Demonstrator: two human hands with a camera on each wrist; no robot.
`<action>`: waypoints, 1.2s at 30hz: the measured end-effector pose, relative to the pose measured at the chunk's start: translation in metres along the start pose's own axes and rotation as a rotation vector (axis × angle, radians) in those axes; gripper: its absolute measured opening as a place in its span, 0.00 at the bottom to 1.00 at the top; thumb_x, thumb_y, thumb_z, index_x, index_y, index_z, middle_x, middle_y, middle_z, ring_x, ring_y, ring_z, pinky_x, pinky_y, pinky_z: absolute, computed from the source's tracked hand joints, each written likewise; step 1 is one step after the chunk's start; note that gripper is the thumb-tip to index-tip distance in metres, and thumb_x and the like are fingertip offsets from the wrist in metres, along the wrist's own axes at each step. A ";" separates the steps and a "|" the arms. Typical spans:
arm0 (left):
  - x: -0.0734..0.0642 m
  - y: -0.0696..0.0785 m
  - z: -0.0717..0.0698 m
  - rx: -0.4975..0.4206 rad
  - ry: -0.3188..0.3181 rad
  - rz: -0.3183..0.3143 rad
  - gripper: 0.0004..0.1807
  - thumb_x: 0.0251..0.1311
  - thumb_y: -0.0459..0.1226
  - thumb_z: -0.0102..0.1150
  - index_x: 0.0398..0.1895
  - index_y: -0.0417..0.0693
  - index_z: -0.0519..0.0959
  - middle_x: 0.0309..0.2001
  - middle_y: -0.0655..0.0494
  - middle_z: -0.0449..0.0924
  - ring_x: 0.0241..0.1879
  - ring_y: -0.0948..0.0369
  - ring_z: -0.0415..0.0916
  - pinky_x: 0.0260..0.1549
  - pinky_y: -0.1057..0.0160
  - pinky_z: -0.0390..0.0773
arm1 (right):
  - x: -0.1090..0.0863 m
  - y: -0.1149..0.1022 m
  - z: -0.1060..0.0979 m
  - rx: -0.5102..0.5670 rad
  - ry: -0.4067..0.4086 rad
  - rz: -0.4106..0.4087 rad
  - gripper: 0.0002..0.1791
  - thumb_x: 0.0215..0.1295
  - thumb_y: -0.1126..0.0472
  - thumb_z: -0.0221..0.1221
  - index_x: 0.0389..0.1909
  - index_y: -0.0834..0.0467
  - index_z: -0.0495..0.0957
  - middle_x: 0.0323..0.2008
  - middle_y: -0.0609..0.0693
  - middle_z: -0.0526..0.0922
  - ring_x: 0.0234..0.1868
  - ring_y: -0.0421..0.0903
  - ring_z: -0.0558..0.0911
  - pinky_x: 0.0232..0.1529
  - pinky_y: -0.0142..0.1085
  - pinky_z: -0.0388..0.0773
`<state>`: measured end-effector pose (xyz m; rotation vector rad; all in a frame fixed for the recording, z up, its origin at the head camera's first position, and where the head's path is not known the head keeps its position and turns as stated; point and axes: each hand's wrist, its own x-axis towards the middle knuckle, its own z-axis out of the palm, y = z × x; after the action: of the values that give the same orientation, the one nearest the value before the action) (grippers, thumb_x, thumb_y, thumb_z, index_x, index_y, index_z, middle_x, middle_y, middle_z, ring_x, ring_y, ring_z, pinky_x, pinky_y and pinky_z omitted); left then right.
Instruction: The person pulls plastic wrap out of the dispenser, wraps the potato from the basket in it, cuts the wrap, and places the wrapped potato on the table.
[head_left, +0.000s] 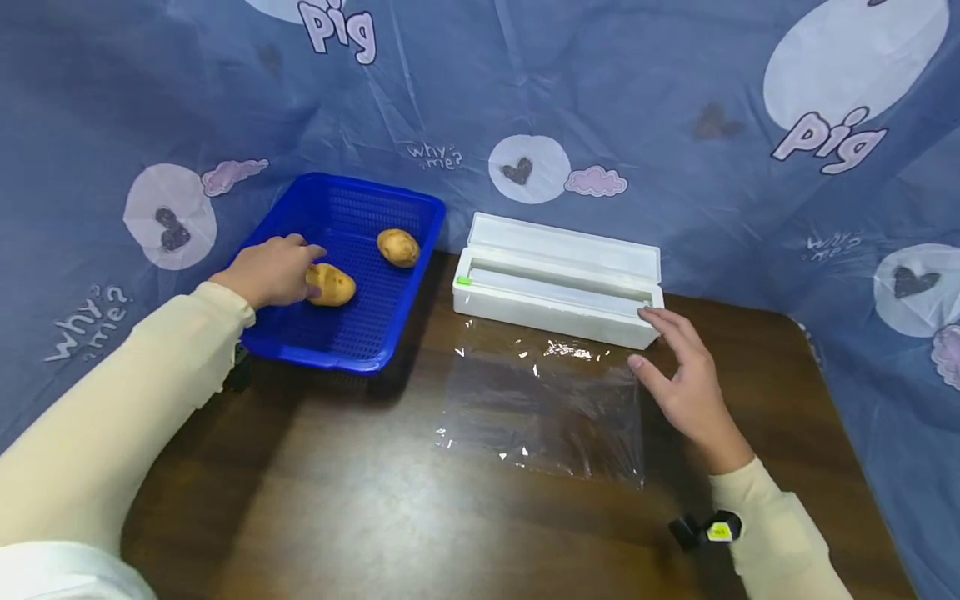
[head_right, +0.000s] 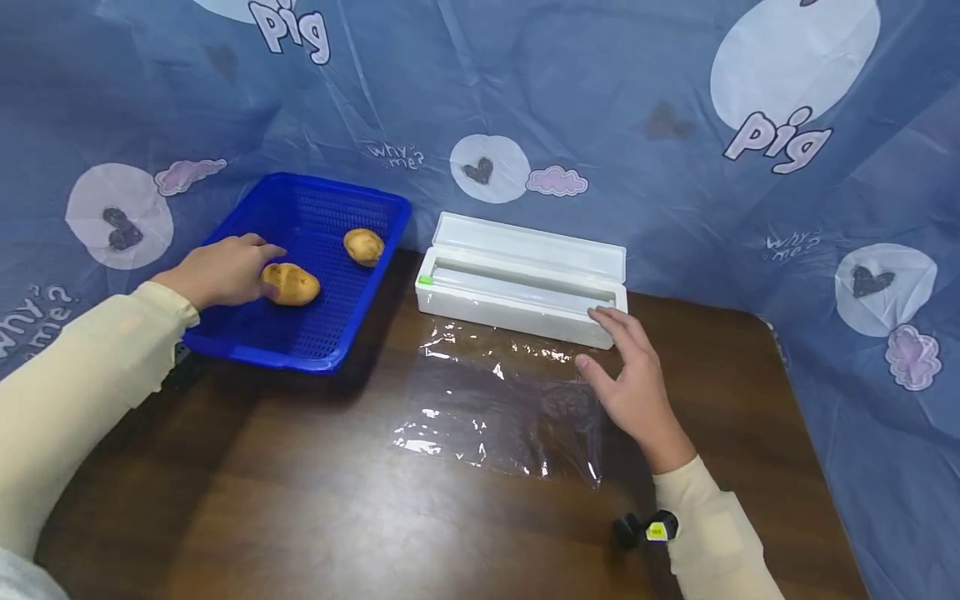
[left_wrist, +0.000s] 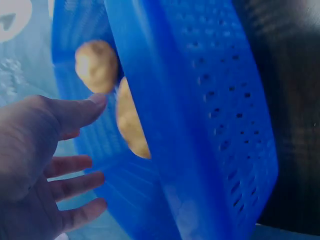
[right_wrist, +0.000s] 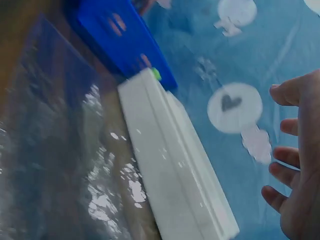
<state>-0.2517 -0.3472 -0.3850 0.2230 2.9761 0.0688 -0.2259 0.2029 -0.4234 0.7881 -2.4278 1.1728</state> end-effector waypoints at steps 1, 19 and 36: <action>0.005 -0.002 0.001 -0.001 -0.018 -0.013 0.36 0.60 0.42 0.68 0.68 0.33 0.70 0.62 0.27 0.69 0.60 0.31 0.68 0.51 0.30 0.71 | 0.002 0.005 -0.002 -0.004 0.012 0.024 0.33 0.60 0.72 0.66 0.68 0.63 0.72 0.66 0.60 0.71 0.65 0.52 0.70 0.57 0.26 0.63; 0.027 -0.006 0.035 0.026 -0.108 -0.016 0.34 0.46 0.34 0.78 0.59 0.35 0.75 0.42 0.38 0.80 0.42 0.44 0.78 0.39 0.39 0.78 | -0.007 0.057 -0.004 -0.093 0.042 0.242 0.26 0.68 0.66 0.62 0.66 0.67 0.72 0.69 0.66 0.68 0.69 0.64 0.67 0.57 0.47 0.69; 0.022 0.014 0.006 0.032 -0.021 -0.030 0.41 0.54 0.49 0.74 0.63 0.31 0.71 0.47 0.33 0.78 0.43 0.41 0.78 0.39 0.37 0.78 | 0.006 0.040 -0.010 -0.081 0.026 0.168 0.27 0.65 0.68 0.62 0.65 0.67 0.73 0.67 0.65 0.70 0.64 0.62 0.71 0.55 0.55 0.68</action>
<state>-0.2705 -0.3299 -0.3932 0.1815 2.9600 0.0157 -0.2547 0.2290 -0.4392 0.5503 -2.5427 1.1279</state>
